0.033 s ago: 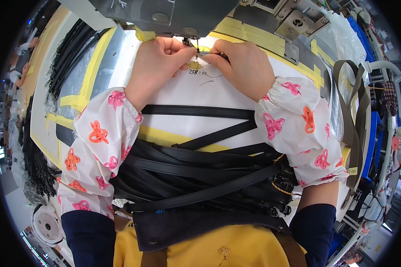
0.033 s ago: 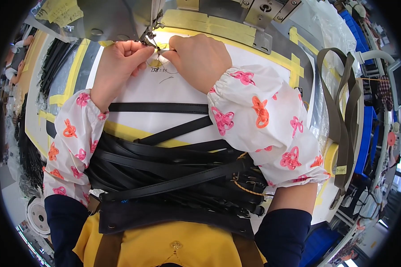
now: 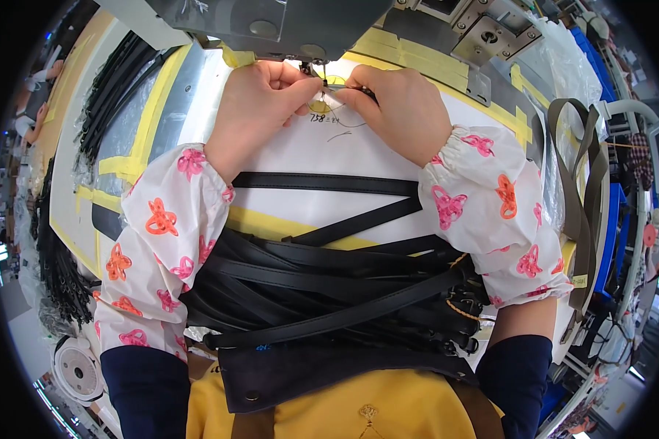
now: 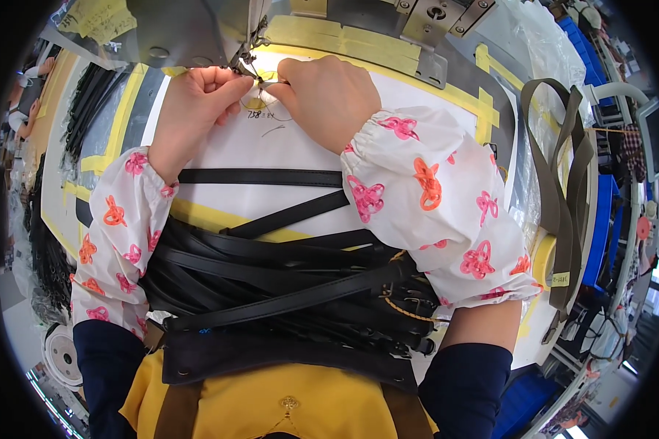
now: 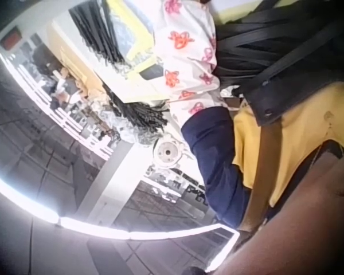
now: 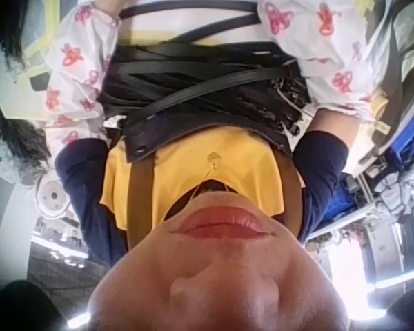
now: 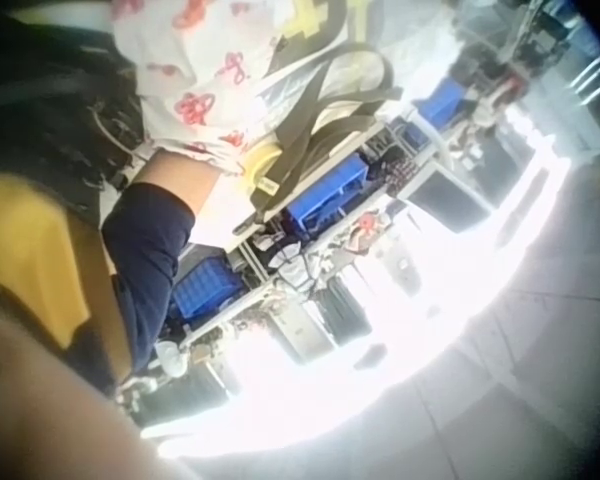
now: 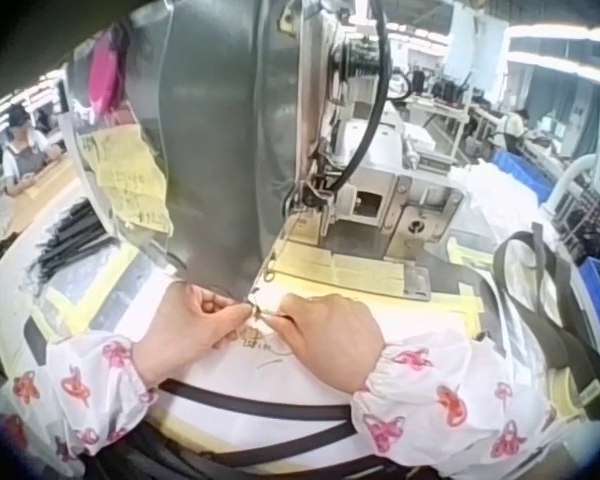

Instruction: The worker is assembling leather bag straps by attaching metal buckles and components using a specialized sewing machine and hand tools.

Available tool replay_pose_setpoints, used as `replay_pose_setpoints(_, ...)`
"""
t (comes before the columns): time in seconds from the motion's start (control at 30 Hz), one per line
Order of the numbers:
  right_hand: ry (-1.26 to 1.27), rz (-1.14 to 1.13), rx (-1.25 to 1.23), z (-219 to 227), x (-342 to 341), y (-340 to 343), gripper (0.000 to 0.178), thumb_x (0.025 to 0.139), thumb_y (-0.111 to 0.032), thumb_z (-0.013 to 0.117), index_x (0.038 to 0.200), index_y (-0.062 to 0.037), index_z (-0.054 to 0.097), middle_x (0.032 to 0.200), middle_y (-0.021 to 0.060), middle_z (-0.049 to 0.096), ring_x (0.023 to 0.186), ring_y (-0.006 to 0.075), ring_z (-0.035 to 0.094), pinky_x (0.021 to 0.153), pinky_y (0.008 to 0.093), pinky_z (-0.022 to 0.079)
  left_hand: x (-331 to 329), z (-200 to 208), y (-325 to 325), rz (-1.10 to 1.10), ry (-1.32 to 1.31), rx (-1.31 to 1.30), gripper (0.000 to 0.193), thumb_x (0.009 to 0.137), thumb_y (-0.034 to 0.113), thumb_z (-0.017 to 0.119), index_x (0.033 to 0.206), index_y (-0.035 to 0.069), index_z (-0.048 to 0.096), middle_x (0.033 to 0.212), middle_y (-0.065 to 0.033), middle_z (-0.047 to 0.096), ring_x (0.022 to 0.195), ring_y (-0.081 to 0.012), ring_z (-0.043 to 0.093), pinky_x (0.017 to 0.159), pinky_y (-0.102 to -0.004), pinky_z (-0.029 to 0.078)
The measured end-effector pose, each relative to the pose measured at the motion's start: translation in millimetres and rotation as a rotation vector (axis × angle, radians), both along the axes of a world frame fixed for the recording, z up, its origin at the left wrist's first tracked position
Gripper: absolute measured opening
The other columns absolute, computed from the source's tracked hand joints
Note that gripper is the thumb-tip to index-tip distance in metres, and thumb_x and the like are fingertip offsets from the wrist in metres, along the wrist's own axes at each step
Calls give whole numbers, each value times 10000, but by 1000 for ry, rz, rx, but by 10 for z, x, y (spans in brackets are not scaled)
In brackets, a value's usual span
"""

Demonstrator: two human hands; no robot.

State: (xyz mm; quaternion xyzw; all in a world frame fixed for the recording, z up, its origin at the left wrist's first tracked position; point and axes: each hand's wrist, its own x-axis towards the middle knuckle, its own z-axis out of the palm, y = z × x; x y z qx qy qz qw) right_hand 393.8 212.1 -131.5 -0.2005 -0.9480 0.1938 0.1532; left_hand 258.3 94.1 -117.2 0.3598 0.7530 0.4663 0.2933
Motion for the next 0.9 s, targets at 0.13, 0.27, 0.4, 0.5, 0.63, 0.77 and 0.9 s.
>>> replay_pose_setpoints(0.13,0,-5,-11,1,-4,-3,249,819,-324,589,778,-79,614,613,113,598,606,295,600,554,384,474,-8,3,1,4,-15,-7,197,754,200,661,746,7,624,593,-9,594,475,-32,479,441,-157,369)
replay_pose_setpoints(0.27,4,3,-26,13,4,-10,257,816,-323,589,757,-74,613,608,107,596,607,293,596,555,390,469,-20,-14,-12,3,-24,4,204,759,208,663,755,7,624,599,-11,596,477,-33,480,444,-156,370)
replay_pose_setpoints(0.4,56,31,-32,-6,36,3,218,808,-270,611,779,-54,623,577,91,574,530,273,548,502,347,415,-27,-21,-23,-3,-38,11,215,761,218,666,755,7,623,600,-11,596,479,-34,481,447,-155,372)
replay_pose_setpoints(0.5,50,45,-53,-11,45,7,212,808,-266,609,785,-56,626,588,96,578,531,274,546,505,347,416,-26,-20,-26,-13,-49,13,219,764,225,666,757,10,624,602,-11,597,481,-34,482,450,-156,374)
replay_pose_setpoints(0.63,63,27,-27,-5,64,15,204,804,-245,617,789,-41,615,595,104,578,525,274,542,505,345,415,-16,-7,-5,-9,-27,-6,200,758,213,661,750,17,624,594,-4,590,484,-32,482,454,-158,377)
replay_pose_setpoints(0.77,57,52,-92,-19,75,2,191,803,-189,624,796,-2,587,575,117,560,492,255,514,491,322,399,17,4,-15,14,-20,-23,184,800,207,635,738,36,607,575,28,547,492,-11,428,462,-150,324)
replay_pose_setpoints(0.9,65,55,-198,48,56,-7,185,810,-161,616,793,18,574,558,119,543,471,225,485,483,305,389,13,29,-14,12,-5,-27,186,799,207,636,737,34,608,575,28,550,488,-11,429,456,-151,324)
